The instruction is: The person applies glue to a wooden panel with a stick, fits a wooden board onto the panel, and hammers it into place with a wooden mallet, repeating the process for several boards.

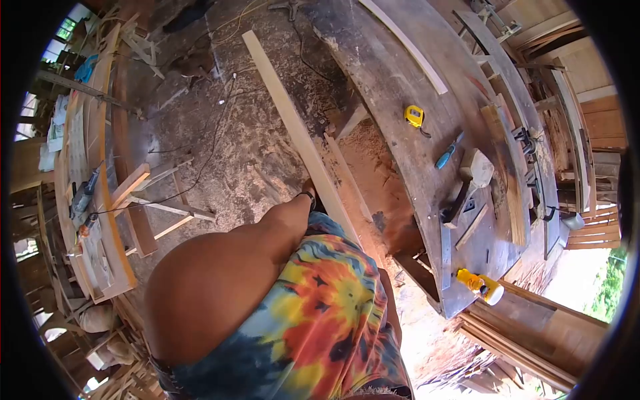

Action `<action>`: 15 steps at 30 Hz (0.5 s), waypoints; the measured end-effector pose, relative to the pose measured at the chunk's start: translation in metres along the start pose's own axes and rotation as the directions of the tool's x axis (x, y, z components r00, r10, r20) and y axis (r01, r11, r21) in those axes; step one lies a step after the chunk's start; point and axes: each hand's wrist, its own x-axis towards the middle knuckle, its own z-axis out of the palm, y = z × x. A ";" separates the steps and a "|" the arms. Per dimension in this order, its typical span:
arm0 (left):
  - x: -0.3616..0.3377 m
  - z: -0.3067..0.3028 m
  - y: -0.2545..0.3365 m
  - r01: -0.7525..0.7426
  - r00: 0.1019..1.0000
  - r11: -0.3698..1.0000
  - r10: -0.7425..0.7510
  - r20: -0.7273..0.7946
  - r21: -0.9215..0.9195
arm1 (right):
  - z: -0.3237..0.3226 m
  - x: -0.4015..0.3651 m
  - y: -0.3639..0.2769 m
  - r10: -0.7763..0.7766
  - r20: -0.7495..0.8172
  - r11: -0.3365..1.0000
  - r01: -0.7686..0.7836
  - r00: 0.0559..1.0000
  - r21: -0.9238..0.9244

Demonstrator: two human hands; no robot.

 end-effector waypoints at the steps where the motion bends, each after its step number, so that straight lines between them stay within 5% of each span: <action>1: 0.018 0.005 -0.004 -0.014 1.000 0.998 0.014 -0.012 -0.059 | 0.001 0.008 0.005 0.005 0.042 1.000 -0.005 0.999 -0.011; 3: 0.056 0.017 -0.008 -0.039 0.999 0.982 0.033 -0.033 -0.185 | 0.016 0.045 0.036 -0.053 0.168 0.992 0.070 0.984 -0.100; 4: 0.078 0.023 -0.008 -0.057 0.998 0.965 0.047 -0.046 -0.256 | 0.031 0.083 0.060 -0.172 0.305 0.941 0.248 0.936 -0.230; 5: 0.102 0.031 -0.007 -0.070 0.997 0.941 0.055 -0.055 -0.330 | -0.002 0.046 0.030 -0.040 0.109 0.999 0.042 0.993 -0.020; 6: 0.125 0.044 -0.005 -0.076 0.997 0.918 0.060 -0.053 -0.388 | -0.024 0.019 0.003 -0.005 -0.005 0.999 0.005 1.000 0.045; 15: 0.287 0.123 0.025 -0.038 0.999 0.624 0.050 -0.009 -0.780 | -0.085 -0.075 -0.095 -0.320 -0.362 0.947 0.290 0.876 -0.135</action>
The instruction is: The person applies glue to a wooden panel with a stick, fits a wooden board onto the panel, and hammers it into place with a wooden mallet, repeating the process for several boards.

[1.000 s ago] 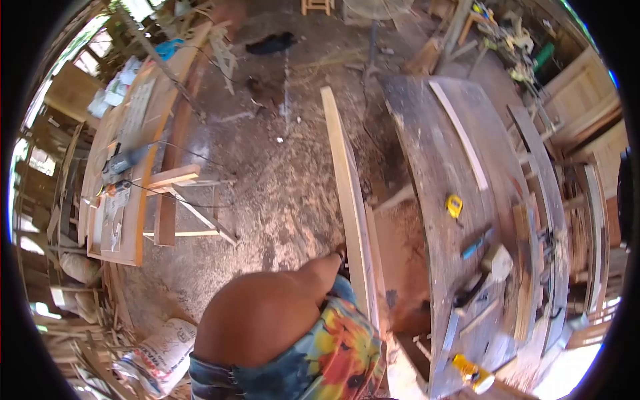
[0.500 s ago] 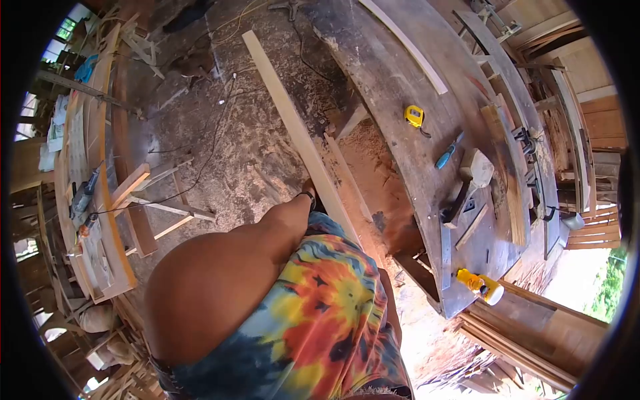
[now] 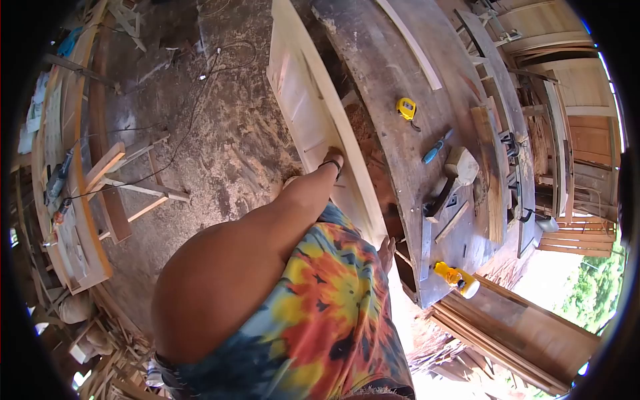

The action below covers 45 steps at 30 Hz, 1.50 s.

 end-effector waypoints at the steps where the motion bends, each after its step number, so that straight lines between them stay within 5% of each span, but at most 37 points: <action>1: 0.008 0.005 -0.001 0.003 1.000 1.000 -0.003 0.004 -0.025 | -0.004 0.001 -0.007 -0.016 -0.016 1.000 0.015 1.000 -0.007; 8: 0.062 0.021 0.005 -0.007 1.000 0.991 0.008 0.007 -0.131 | -0.006 -0.004 -0.031 0.057 0.022 0.998 -0.057 0.998 -0.014; 11: 0.065 0.016 0.008 -0.040 0.999 0.998 0.039 -0.021 -0.046 | 0.021 -0.008 0.009 -0.071 0.039 0.997 0.070 0.997 0.045; 13: 0.062 0.005 0.002 -0.087 0.996 0.982 0.090 -0.011 0.167 | 0.032 -0.011 0.022 -0.064 0.056 0.997 0.061 0.996 0.056; 15: 0.054 -0.020 -0.010 -0.229 0.969 0.745 0.238 0.072 0.626 | 0.044 -0.015 0.036 -0.018 0.095 0.998 0.012 0.995 0.067; 18: 0.019 -0.083 -0.035 -0.314 0.939 0.390 0.263 0.222 0.865 | 0.068 -0.016 0.062 0.054 0.202 0.990 -0.080 0.978 0.120; 21: -0.004 -0.175 -0.098 -0.141 0.967 0.411 0.251 0.037 0.901 | 0.096 -0.009 0.096 0.147 0.360 0.937 -0.245 0.922 0.247; 22: 0.034 -0.212 -0.138 -0.254 0.920 0.007 0.309 0.240 0.967 | 0.104 -0.006 0.108 0.178 0.417 0.906 -0.315 0.891 0.284; 24: -0.082 -0.273 -0.146 -0.116 0.967 0.050 0.235 0.101 0.992 | 0.127 0.012 0.141 0.222 0.546 0.820 -0.458 0.808 0.343; 26: -0.128 -0.324 -0.219 0.110 0.848 0.767 0.259 -0.462 0.632 | 0.152 0.038 0.180 0.234 0.670 0.725 -0.586 0.704 0.363; 27: -0.172 -0.333 -0.242 0.142 0.798 0.823 0.234 -0.556 0.549 | 0.167 0.056 0.204 0.241 0.704 0.693 -0.626 0.668 0.357; 28: -0.105 -0.387 -0.337 0.136 0.802 0.581 0.412 -0.433 0.803 | 0.179 0.076 0.220 0.237 0.725 0.674 -0.647 0.646 0.356; 29: -0.207 -0.356 -0.321 0.204 0.752 0.821 0.217 -0.622 0.533 | 0.192 0.094 0.232 0.222 0.735 0.667 -0.649 0.641 0.365; 30: -0.191 -0.380 -0.377 0.346 0.777 0.793 0.057 -0.627 0.501 | 0.109 0.039 0.105 0.212 0.634 0.769 -0.527 0.744 0.362; 31: -0.216 -0.374 -0.413 0.431 0.719 0.764 0.032 -0.695 0.481 | 0.124 0.059 0.109 0.205 0.650 0.751 -0.544 0.731 0.375; 32: -0.250 -0.365 -0.435 0.385 0.805 0.728 0.036 -0.592 0.568 | 0.121 0.059 0.087 0.160 0.662 0.770 -0.512 0.732 0.381; 34: -0.263 -0.350 -0.509 0.470 0.780 0.742 -0.095 -0.619 0.478 | 0.135 0.067 0.058 0.117 0.699 0.840 -0.445 0.705 0.309; 35: -0.254 -0.344 -0.576 0.524 0.692 0.744 -0.089 -0.716 0.415 | 0.145 0.069 0.049 0.103 0.729 0.886 -0.395 0.677 0.242; 36: -0.267 -0.324 -0.573 0.501 0.771 0.811 -0.261 -0.580 0.302 | 0.142 0.054 0.026 0.081 0.722 0.916 -0.336 0.687 0.217; 38: -0.279 -0.291 -0.618 0.412 0.851 0.874 -0.267 -0.453 0.258 | 0.159 0.038 -0.011 0.047 0.739 0.946 -0.268 0.672 0.183; 39: -0.280 -0.277 -0.643 0.294 0.887 0.866 -0.090 -0.453 0.404 | 0.165 0.031 -0.025 0.037 0.754 0.967 -0.213 0.656 0.138; 41: -0.288 -0.263 -0.626 0.303 0.940 0.543 -0.039 -0.338 0.783 | 0.181 0.021 -0.051 0.009 0.769 0.980 -0.157 0.640 0.120; 43: -0.295 -0.284 -0.606 0.220 0.934 0.415 0.171 -0.313 0.883 | 0.196 0.009 -0.075 -0.022 0.817 1.000 0.023 0.577 0.010; 44: -0.334 -0.289 -0.568 0.208 0.788 0.655 0.328 -0.522 0.726 | 0.210 0.013 -0.082 -0.014 0.827 0.999 0.043 0.562 -0.012; 45: -0.388 -0.289 -0.511 0.031 0.570 0.820 0.455 -0.684 0.572 | 0.218 0.011 -0.095 -0.009 0.827 0.997 0.070 0.563 -0.037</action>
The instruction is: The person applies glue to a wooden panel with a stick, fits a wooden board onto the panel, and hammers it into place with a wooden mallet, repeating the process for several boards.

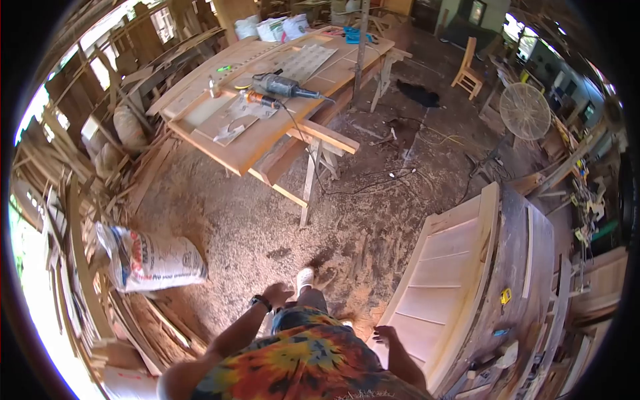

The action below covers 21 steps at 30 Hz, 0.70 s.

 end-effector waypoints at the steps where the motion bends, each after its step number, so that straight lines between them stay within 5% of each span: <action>1: 0.026 -0.029 0.000 -0.133 0.950 0.991 0.119 -0.288 -0.029 | 0.005 0.000 -0.015 -0.003 0.005 0.999 0.003 1.000 -0.039; 2: 0.053 -0.058 0.000 -0.271 0.805 0.962 0.210 -0.555 -0.028 | 0.008 -0.001 -0.032 -0.007 0.008 0.997 0.008 1.000 -0.082; 4: 0.055 -0.212 0.070 -0.224 0.911 0.919 0.079 -0.404 -0.325 | 0.012 -0.001 -0.060 -0.013 -0.015 0.984 0.010 1.000 -0.178; 6: 0.033 -0.342 0.125 -0.525 0.843 0.650 0.307 -0.441 -0.550 | 0.010 0.008 -0.083 -0.047 0.008 0.984 0.048 0.999 -0.174; 8: -0.001 -0.445 0.156 -0.913 0.399 0.259 0.720 -0.567 -0.314 | 0.017 -0.004 -0.117 -0.069 -0.049 0.991 0.063 0.996 -0.119; 9: -0.047 -0.447 0.191 -0.962 0.236 0.231 0.449 -0.862 -0.143 | 0.017 0.009 -0.127 -0.084 -0.065 0.990 0.076 0.994 -0.120; 10: -0.025 -0.483 0.086 -0.881 0.184 -0.083 0.848 -0.497 -0.467 | 0.021 0.020 -0.136 -0.097 -0.082 0.989 0.087 0.992 -0.118; 11: -0.032 -0.521 0.117 -0.872 -0.430 -0.480 0.845 -0.319 -0.098 | 0.028 0.013 -0.149 -0.129 -0.090 0.989 0.121 0.988 -0.084; 12: -0.056 -0.560 0.163 -0.526 -0.841 -0.838 0.538 0.054 0.147 | 0.030 -0.001 -0.162 -0.154 -0.104 0.987 0.150 0.983 -0.050; 14: -0.091 -0.582 0.193 -0.712 -0.601 -0.633 0.773 -0.203 -0.305 | 0.040 -0.028 -0.178 -0.200 -0.168 0.978 0.188 0.965 -0.086; 15: -0.087 -0.589 0.194 -0.690 -0.624 -0.655 0.754 -0.207 -0.309 | 0.044 -0.036 -0.184 -0.205 -0.176 0.979 0.199 0.963 -0.048; 17: -0.075 -0.602 0.194 -0.448 -0.870 -0.835 0.490 -0.059 -0.320 | 0.046 -0.038 -0.187 -0.214 -0.217 0.975 0.220 0.952 0.002; 21: -0.076 -0.624 0.179 -0.720 -0.691 -0.650 0.705 -0.160 0.243 | 0.052 -0.062 -0.162 -0.137 -0.278 0.982 0.166 0.951 0.085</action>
